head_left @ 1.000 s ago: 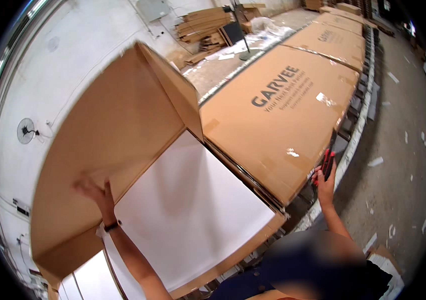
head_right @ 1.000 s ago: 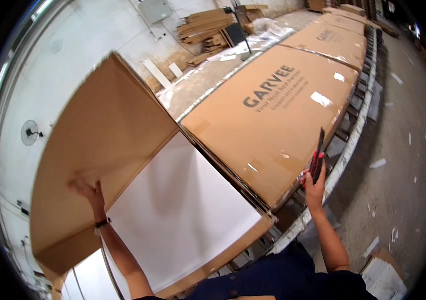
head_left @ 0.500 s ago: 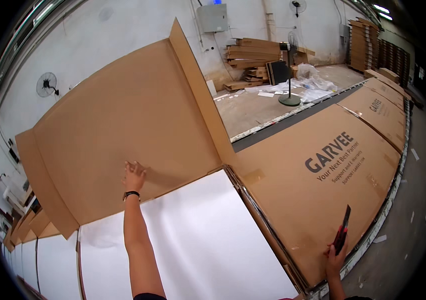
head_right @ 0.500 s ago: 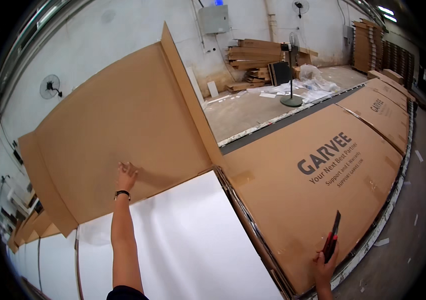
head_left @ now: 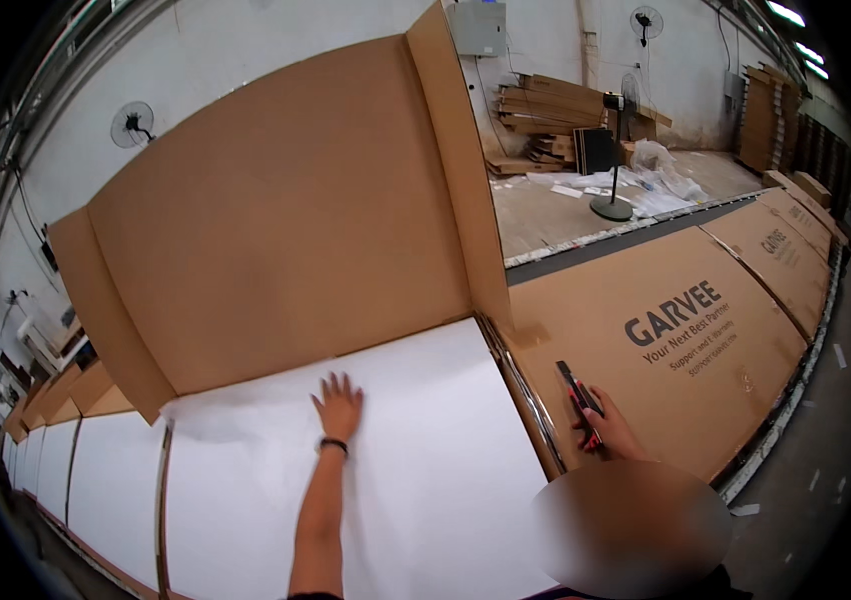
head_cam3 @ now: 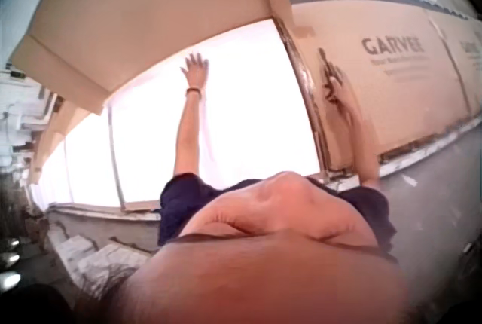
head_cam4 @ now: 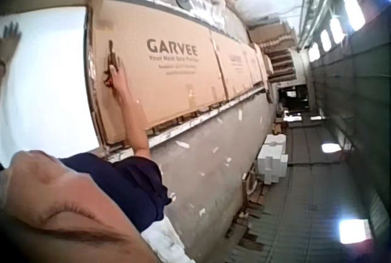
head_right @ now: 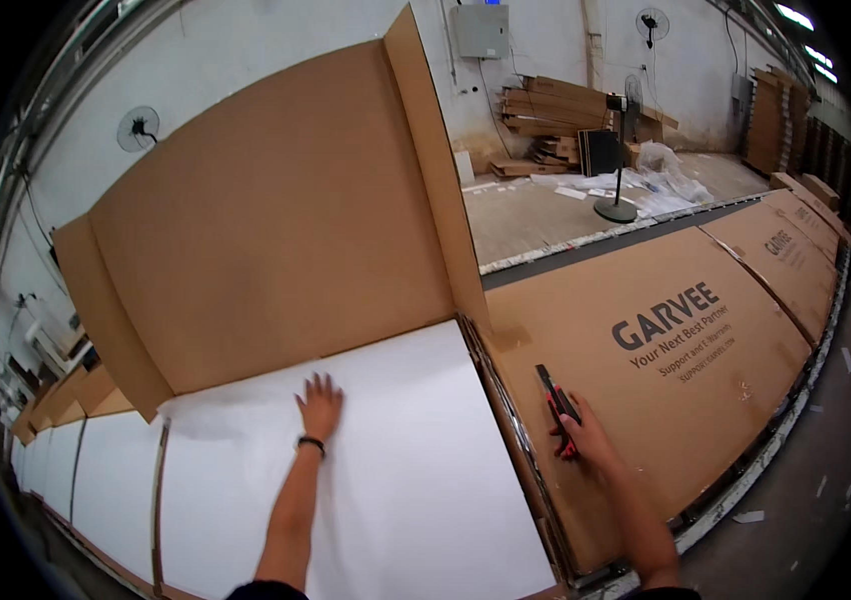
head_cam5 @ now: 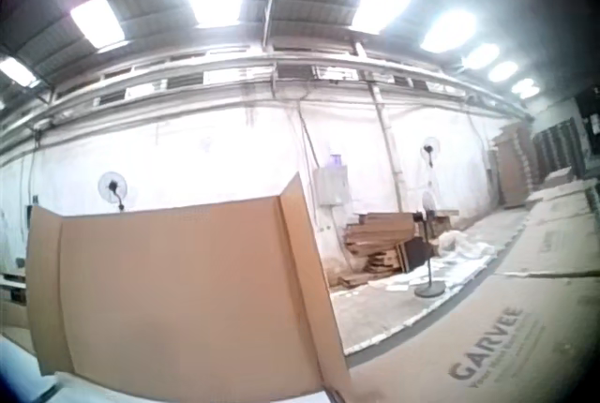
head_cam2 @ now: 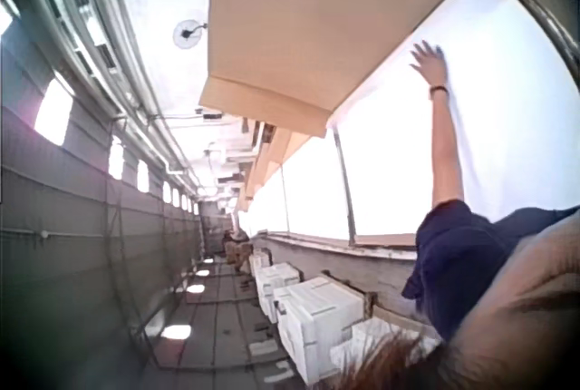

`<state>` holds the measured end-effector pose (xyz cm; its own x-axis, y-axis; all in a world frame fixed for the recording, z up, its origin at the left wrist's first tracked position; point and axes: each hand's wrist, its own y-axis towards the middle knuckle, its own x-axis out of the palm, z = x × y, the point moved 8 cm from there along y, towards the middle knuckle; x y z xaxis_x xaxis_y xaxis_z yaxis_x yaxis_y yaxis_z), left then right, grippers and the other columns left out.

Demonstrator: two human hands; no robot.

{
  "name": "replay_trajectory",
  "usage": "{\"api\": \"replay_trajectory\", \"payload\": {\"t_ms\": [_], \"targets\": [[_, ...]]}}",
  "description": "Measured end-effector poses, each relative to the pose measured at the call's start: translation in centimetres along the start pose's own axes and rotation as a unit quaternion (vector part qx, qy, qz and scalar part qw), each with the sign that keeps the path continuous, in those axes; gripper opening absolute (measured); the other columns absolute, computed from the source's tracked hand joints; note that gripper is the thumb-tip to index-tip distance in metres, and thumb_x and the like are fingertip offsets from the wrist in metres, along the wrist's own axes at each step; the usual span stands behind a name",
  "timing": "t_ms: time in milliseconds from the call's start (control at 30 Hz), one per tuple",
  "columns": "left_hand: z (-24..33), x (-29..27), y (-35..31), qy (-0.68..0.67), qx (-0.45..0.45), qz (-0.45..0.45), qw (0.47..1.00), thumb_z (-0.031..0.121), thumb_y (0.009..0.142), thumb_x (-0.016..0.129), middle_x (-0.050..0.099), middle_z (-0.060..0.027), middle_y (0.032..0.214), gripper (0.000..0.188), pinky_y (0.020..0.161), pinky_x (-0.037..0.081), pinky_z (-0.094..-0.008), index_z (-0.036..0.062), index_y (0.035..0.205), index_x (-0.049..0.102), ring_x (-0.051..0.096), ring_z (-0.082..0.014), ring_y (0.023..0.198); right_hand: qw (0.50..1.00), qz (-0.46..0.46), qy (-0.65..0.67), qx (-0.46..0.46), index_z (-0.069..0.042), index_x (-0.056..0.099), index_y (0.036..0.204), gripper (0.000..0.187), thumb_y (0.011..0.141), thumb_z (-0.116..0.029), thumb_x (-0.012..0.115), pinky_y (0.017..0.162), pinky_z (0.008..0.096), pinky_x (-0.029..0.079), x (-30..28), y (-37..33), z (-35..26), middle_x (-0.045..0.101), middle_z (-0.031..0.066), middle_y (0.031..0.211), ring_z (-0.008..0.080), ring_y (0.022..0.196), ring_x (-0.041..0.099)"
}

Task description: The person uses a utility knife to cut through plastic wrap and cardboard seams on large furniture boxes on a warehouse conveyor line. They then pull open the cardboard flaps by hand.

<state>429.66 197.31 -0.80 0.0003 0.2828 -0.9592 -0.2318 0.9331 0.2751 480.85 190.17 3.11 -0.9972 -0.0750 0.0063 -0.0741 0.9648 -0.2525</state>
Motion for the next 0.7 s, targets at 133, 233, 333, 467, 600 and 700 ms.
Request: {"api": "replay_trajectory", "payload": {"t_ms": [133,233,333,467,600,700], "targets": [[3.1,-4.3,-4.0,-0.085,0.094,0.022,0.992,0.033,0.093,0.037,0.038,-0.0162,0.137,0.045,0.104,0.017,-0.0577,0.0095,0.13,0.043,0.028,-0.0356,0.13,0.988,-0.096,-0.118,-0.04,-0.011,0.029,0.134,0.044,0.092,-0.01,0.043,0.043,0.0304,0.048,3.1,6.2,-0.9,0.06,0.0134,0.077,0.018,0.05,0.057],[1.2,-4.9,-4.0,-0.144,0.077,0.054,0.985,0.03,0.093,0.037,0.04,-0.0164,0.134,0.041,0.105,0.018,-0.054,0.0086,0.127,0.047,0.03,-0.0343,0.129,0.981,-0.006,-0.161,-0.112,-0.01,0.034,0.13,0.04,0.091,-0.01,0.042,0.041,0.0325,0.047,5.0,9.2,-4.6,0.059,0.0125,0.075,0.0187,0.047,0.056],[1.1,-4.9,-3.3,-0.206,0.031,0.06,0.976,0.027,0.092,0.039,0.043,-0.0157,0.131,0.037,0.105,0.021,-0.0526,0.0089,0.123,0.05,0.033,-0.033,0.127,0.987,0.028,-0.145,-0.07,-0.01,0.035,0.13,0.039,0.091,-0.01,0.042,0.04,0.0326,0.046,2.9,14.0,-3.7,0.058,0.0118,0.075,0.0183,0.048,0.056],[1.8,-5.2,-3.1,-0.187,0.045,0.091,0.977,0.022,0.089,0.042,0.05,-0.0168,0.122,0.033,0.101,0.026,-0.0514,0.0064,0.115,0.055,0.042,-0.0335,0.117,0.985,-0.055,-0.134,-0.098,-0.011,0.042,0.127,0.037,0.09,-0.012,0.044,0.04,0.0319,0.048,3.5,19.2,-4.1,0.06,0.01,0.077,0.0177,0.049,0.057],[1.2,-5.4,-3.1,-0.173,0.043,0.09,0.98,0.021,0.088,0.046,0.05,-0.0154,0.121,0.029,0.101,0.027,-0.0523,0.0068,0.112,0.055,0.04,-0.0318,0.118,0.959,-0.144,-0.24,-0.046,-0.01,0.046,0.125,0.035,0.09,-0.016,0.045,0.043,0.03,0.05,7.8,21.5,-8.0,0.063,0.0091,0.08,0.0178,0.05,0.059],[1.7,-5.4,-2.9,-0.184,0.036,0.095,0.978,0.022,0.088,0.047,0.05,-0.0152,0.12,0.028,0.1,0.027,-0.0523,0.0066,0.11,0.055,0.041,-0.0316,0.117,0.921,-0.135,-0.365,0.011,-0.006,0.056,0.108,0.026,0.088,-0.019,0.047,0.042,0.0321,0.049,9.4,23.9,-10.8,0.063,0.0098,0.072,0.018,0.049,0.059]]}}
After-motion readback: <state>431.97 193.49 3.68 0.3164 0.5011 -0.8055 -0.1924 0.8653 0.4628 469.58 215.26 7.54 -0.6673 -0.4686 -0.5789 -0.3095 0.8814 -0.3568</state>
